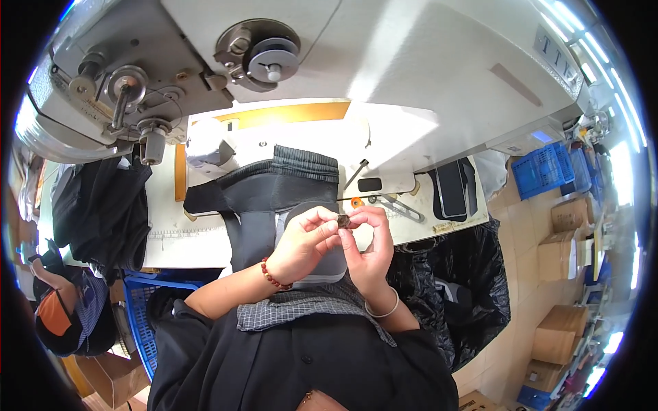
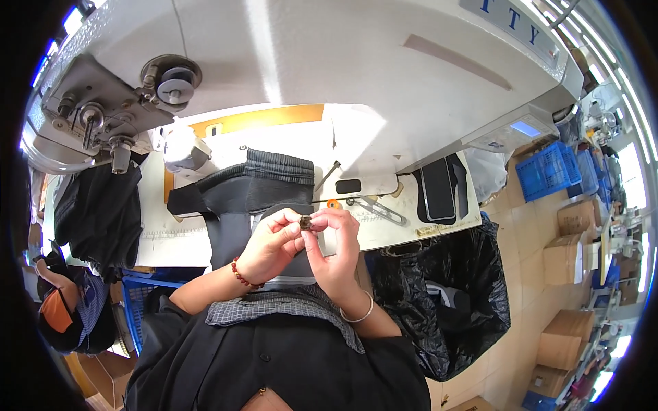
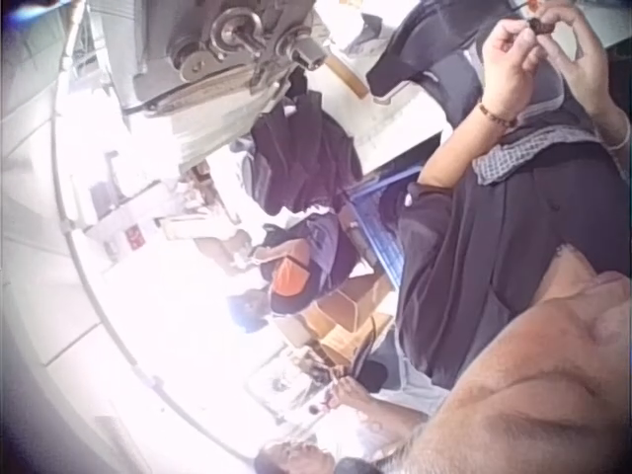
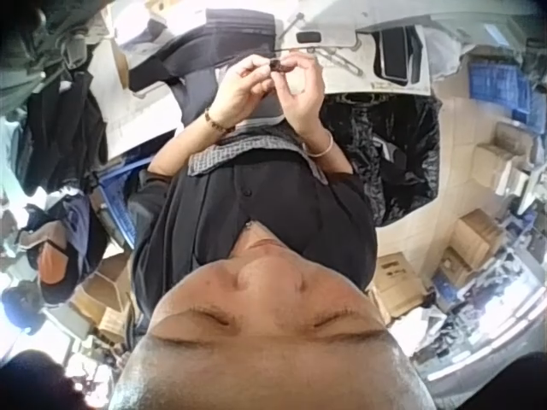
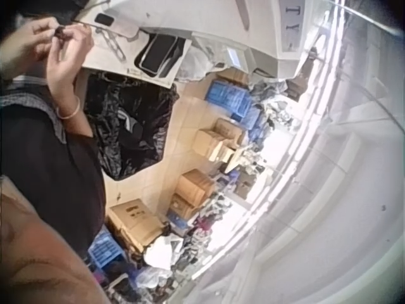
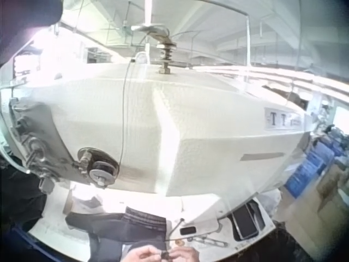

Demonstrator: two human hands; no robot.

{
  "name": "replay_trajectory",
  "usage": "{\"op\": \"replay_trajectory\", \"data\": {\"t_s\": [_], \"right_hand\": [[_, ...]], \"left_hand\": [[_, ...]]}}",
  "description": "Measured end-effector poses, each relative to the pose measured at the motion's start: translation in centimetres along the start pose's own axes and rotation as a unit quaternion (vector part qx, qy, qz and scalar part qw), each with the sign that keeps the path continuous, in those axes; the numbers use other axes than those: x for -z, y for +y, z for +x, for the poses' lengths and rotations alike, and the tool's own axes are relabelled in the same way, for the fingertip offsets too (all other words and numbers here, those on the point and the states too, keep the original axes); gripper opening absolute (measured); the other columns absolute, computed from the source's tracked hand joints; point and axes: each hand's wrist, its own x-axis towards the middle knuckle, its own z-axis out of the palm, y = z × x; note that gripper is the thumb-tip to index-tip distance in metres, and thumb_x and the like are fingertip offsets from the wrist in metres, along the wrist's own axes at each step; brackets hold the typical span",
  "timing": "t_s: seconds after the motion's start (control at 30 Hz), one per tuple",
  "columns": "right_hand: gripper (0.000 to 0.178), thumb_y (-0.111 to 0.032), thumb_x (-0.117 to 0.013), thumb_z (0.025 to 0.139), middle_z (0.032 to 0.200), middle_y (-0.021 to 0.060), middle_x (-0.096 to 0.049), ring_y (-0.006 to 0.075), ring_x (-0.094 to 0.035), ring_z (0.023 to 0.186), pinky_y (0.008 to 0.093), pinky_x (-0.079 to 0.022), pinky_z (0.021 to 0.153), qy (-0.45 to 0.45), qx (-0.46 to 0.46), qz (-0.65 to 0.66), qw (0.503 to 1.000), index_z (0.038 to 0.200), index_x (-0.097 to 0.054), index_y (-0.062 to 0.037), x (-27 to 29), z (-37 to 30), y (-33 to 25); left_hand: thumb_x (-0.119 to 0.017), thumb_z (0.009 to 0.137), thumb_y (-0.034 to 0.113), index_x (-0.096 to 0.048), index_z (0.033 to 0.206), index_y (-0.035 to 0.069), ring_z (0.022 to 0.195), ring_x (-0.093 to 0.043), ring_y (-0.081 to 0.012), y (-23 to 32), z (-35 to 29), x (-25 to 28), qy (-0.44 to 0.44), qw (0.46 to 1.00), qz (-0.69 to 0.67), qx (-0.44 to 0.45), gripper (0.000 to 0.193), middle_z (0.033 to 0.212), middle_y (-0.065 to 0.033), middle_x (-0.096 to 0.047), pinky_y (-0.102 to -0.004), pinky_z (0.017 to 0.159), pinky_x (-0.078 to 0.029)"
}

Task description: Stitching shoe components using an industrial sewing machine and adjusting the bobbin case with a screwdriver.

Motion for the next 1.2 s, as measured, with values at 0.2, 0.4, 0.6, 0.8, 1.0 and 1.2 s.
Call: {"op": "replay_trajectory", "data": {"t_s": [0.2,0.4,0.6,0.8,1.0,1.2], "right_hand": [[0.024,0.003,-0.067,0.082,0.104,0.0132,-0.059,0.0175,-0.057,0.092,0.0320,-0.046,0.087,-0.020,-0.033,0.096,0.995,0.101,-0.053,-0.0020,1.2,0.1,-0.2],[0.018,0.004,-0.066,0.084,0.090,0.0106,-0.060,0.0147,-0.056,0.079,0.0286,-0.047,0.076,0.017,-0.057,0.120,0.991,0.095,-0.053,-0.0012,4.9,-1.6,1.1],[0.011,-0.003,-0.067,0.082,0.082,0.0091,-0.058,0.0247,-0.057,0.066,0.0324,-0.044,0.057,-0.060,-0.089,-0.279,0.954,0.076,-0.058,-0.0026,12.8,-4.1,0.9],[0.014,0.001,-0.066,0.086,0.090,0.0090,-0.061,0.0161,-0.059,0.069,0.0253,-0.049,0.061,0.008,-0.109,-0.230,0.967,0.098,-0.059,0.0007,16.5,-8.1,-1.2],[0.032,0.007,-0.059,0.090,0.108,0.0100,-0.064,0.0117,-0.063,0.085,0.0228,-0.052,0.069,0.070,-0.272,0.223,0.934,0.122,-0.055,0.0032,19.2,-9.6,-2.2],[0.030,0.011,-0.060,0.089,0.108,0.0135,-0.062,0.0164,-0.067,0.090,0.0254,-0.055,0.072,0.100,-0.200,0.215,0.951,0.117,-0.054,0.0050,21.3,-11.1,-4.1]], "left_hand": [[-0.064,0.094,0.015,-0.061,0.105,0.008,0.101,-0.063,-0.0137,-0.3,0.7,-0.3,-0.037,0.998,-0.031,0.045,0.013,0.107,-0.0040,-0.066,-0.0298,0.090,-0.050],[-0.066,0.093,0.015,-0.059,0.101,0.007,0.094,-0.063,-0.0146,-1.0,1.4,-1.5,-0.017,0.993,-0.038,0.106,0.013,0.104,-0.0072,-0.066,-0.0281,0.085,-0.052],[-0.065,0.092,0.006,-0.058,0.096,0.006,0.095,-0.064,-0.0153,-3.6,2.9,-3.0,-0.059,0.989,0.043,0.127,0.009,0.099,-0.0091,-0.066,-0.0281,0.084,-0.053],[-0.073,0.079,-0.006,-0.054,0.100,0.001,0.087,-0.066,-0.0175,-7.7,3.8,-7.9,-0.164,0.837,0.514,-0.086,0.029,0.096,-0.0093,-0.066,-0.0300,0.078,-0.055],[-0.076,0.072,-0.004,-0.053,0.107,0.004,0.082,-0.066,-0.0275,-9.8,5.0,-12.4,-0.318,0.689,0.595,-0.265,0.043,0.095,-0.0118,-0.067,-0.0346,0.073,-0.054],[-0.079,0.069,0.000,-0.057,0.107,0.003,0.078,-0.064,-0.0281,-11.8,4.8,-15.5,-0.390,0.684,0.527,-0.320,0.044,0.093,-0.0103,-0.065,-0.0341,0.067,-0.053]]}}
